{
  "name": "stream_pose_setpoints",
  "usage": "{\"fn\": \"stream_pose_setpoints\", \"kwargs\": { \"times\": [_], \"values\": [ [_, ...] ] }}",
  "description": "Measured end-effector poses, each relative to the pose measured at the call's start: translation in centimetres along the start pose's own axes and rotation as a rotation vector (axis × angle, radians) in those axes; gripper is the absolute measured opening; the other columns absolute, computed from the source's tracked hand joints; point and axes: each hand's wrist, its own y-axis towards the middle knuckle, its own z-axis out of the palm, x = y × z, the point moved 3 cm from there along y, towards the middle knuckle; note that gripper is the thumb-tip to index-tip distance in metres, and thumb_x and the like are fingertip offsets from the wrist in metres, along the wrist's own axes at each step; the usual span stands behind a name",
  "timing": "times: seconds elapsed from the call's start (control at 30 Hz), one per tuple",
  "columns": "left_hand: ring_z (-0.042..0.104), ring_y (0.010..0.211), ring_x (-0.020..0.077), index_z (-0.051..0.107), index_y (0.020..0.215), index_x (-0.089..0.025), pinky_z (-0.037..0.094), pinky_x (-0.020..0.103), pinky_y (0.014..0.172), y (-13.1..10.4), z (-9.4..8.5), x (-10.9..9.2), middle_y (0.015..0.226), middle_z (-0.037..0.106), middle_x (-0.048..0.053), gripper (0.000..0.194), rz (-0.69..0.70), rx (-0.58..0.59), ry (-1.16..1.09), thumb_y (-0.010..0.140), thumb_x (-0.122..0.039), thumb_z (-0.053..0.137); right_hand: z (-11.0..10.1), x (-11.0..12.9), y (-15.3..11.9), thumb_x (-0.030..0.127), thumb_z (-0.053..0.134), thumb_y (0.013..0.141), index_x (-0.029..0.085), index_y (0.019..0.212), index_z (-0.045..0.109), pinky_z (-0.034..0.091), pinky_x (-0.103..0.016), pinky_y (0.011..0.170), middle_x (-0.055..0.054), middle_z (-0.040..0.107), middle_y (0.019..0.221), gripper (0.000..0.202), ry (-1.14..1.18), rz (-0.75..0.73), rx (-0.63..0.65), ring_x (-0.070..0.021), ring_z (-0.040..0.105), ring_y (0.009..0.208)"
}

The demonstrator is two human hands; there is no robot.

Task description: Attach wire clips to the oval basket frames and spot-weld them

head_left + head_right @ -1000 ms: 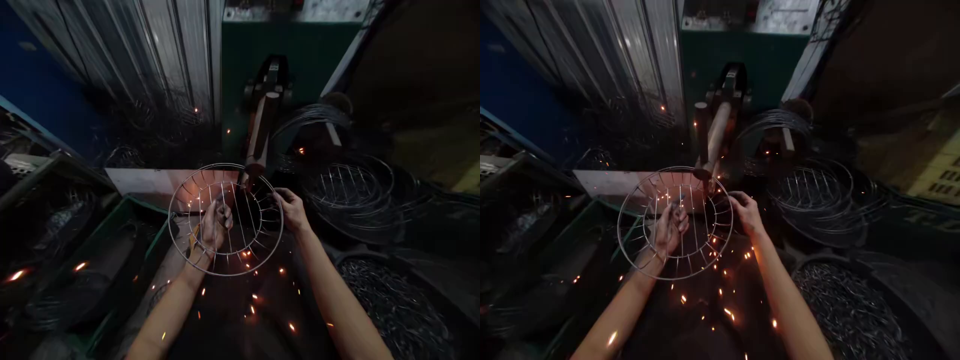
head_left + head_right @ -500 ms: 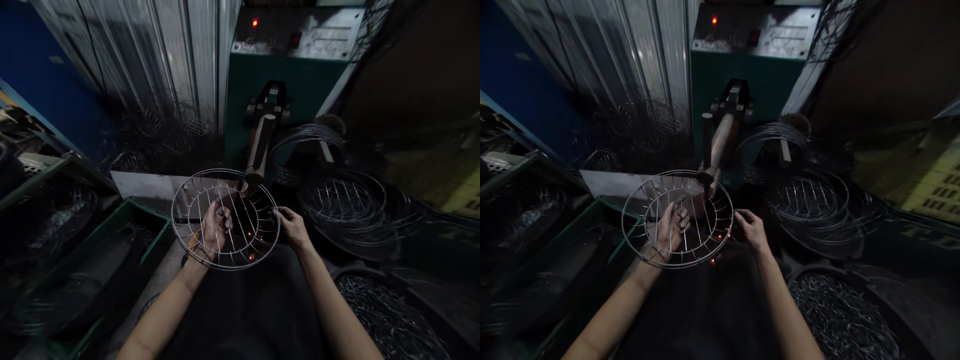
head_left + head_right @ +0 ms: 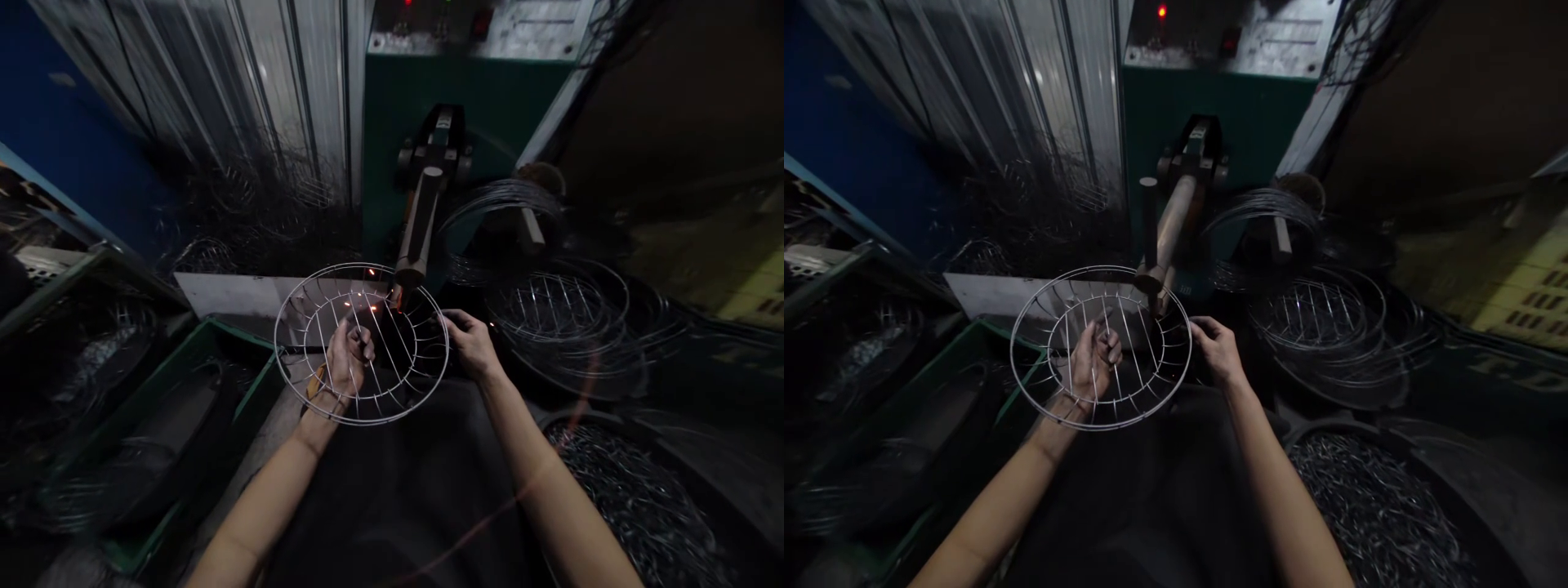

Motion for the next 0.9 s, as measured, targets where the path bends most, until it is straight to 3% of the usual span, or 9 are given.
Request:
{"fn": "stream_pose_setpoints", "kwargs": {
  "times": [0.27, 0.5, 0.9],
  "values": [
    [0.038, 0.037, 0.0049, 0.049, 0.076, -0.018, 0.026, 0.017, 0.038, -0.2, 1.1, -0.1, 0.054, 0.044, -0.005, 0.027, 0.041, -0.007, -0.04, 0.091, -0.037, 0.036, 1.3, 0.1, 2.5, 0.045, 0.068, 0.068, 0.019, 0.097, 0.068, 0.047, -0.031, 0.079, -0.004, 0.069, 0.091, 0.039, 0.016, -0.102, 0.084, -0.0169, 0.061, 0.085],
    [0.037, 0.038, 0.005, 0.05, 0.09, -0.022, 0.027, 0.017, 0.039, -0.5, 1.1, 0.9, 0.056, 0.044, -0.006, 0.019, 0.11, 0.01, -0.086, 0.089, -0.039, 0.042, 2.5, 2.1, 3.6, 0.041, 0.074, 0.061, 0.02, 0.078, 0.07, 0.046, -0.026, 0.069, 0.0, 0.067, 0.075, 0.027, 0.007, -0.12, 0.125, -0.0138, 0.059, 0.071],
    [0.036, 0.037, 0.0044, 0.048, 0.081, -0.019, 0.025, 0.016, 0.036, -1.0, 1.2, 0.0, 0.055, 0.044, -0.006, 0.023, 0.069, -0.054, -0.093, 0.087, -0.041, 0.043, 2.9, 2.4, 3.1, 0.048, 0.074, 0.059, 0.02, 0.08, 0.07, 0.047, -0.027, 0.066, -0.001, 0.068, 0.076, 0.035, 0.031, -0.087, 0.16, -0.0154, 0.061, 0.07]
  ]
}}
